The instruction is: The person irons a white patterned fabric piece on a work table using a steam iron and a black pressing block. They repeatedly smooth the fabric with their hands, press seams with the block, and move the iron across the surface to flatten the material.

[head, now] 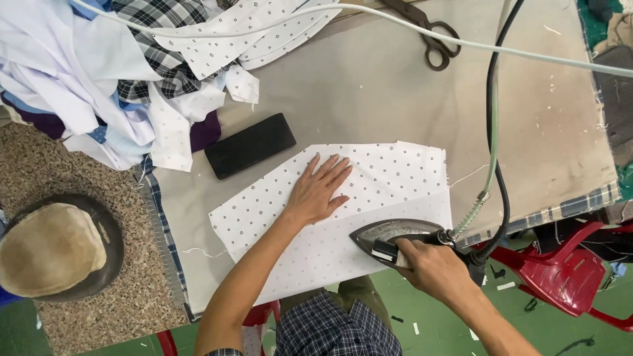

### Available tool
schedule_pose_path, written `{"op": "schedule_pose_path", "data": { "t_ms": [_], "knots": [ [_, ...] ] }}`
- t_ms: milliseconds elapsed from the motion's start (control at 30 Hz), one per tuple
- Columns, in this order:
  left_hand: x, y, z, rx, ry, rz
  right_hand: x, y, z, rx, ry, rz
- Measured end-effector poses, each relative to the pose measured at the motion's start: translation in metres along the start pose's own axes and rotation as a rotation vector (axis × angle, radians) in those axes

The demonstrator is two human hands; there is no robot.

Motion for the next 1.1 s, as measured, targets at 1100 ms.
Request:
{"op": "schedule_pose_path", "data": {
  "t_ms": [1100],
  "knots": [
    [-0.010, -0.005, -0.035, -0.065, -0.066, 0.189, -0.074, 0.049, -0.040, 0.227, -0.099, 0.211]
  ]
}}
Point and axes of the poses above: each hand's wrist, its own y-axis towards the middle knuckle, its own x-axis out of the palm, z = x × y, the point moved 5 cm from there along y, towards the middle knuckle, and after that the axes turned 15 degrees about -z, right-handed, at the moved point
